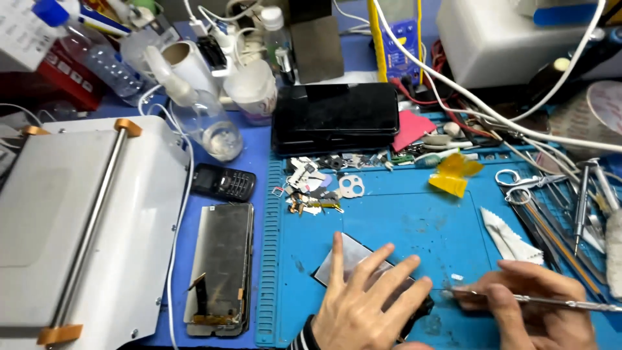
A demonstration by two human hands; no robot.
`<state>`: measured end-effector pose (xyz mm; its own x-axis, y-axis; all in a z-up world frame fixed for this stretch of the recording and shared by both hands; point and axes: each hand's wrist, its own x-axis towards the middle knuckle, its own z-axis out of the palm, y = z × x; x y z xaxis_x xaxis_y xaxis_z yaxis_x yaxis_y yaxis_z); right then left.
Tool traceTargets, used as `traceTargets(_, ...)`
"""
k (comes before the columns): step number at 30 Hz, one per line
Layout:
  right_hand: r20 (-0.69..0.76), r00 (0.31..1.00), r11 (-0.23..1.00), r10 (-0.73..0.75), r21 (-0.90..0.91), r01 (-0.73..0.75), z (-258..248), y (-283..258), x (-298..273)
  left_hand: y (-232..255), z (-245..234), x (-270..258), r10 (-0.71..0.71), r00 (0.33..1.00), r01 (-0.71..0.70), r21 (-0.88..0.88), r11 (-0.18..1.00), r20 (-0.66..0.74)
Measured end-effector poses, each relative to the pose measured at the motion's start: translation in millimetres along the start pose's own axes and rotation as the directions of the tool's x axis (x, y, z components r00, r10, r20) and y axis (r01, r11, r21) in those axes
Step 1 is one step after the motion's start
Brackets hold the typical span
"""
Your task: Cleaning a smartphone screen with a cloth and liquid, and using a precision tool to scrape the edges.
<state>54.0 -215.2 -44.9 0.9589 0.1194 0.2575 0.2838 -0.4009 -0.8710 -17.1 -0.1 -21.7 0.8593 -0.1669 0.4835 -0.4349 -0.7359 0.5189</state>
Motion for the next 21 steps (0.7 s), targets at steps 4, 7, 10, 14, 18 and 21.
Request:
traceTargets(4,-0.019,0.999,0.999,0.032,0.043,-0.031,-12,6,-3,1,2,-4,0.012,0.999,-0.013,-0.006,1.0,-0.044)
traceTargets(7,0.105,0.992,0.959,-0.075,-0.263,0.101,-35,2,9,3,1,-4,-0.003,0.998,0.004,0.015,1.0,-0.061)
traceTargets(10,0.349,0.933,0.742,-0.083,-0.604,0.292,-53,5,26,5,-2,-4,-0.006,0.998,0.007,0.021,1.0,-0.06)
traceTargets(14,0.41,0.911,0.459,0.048,-0.819,0.344,-63,3,33,6,-8,-3,-0.006,0.999,0.004,-0.038,0.999,-0.043)
traceTargets(18,0.405,0.871,0.475,-0.278,-0.73,0.491,-87,18,46,8,-11,-5,-0.006,0.998,0.004,-0.044,0.999,-0.057)
traceTargets(21,0.217,0.895,0.718,-0.391,-0.536,0.444,-115,93,80,9,-12,-4,-0.024,0.999,0.022,-0.067,0.997,-0.028)
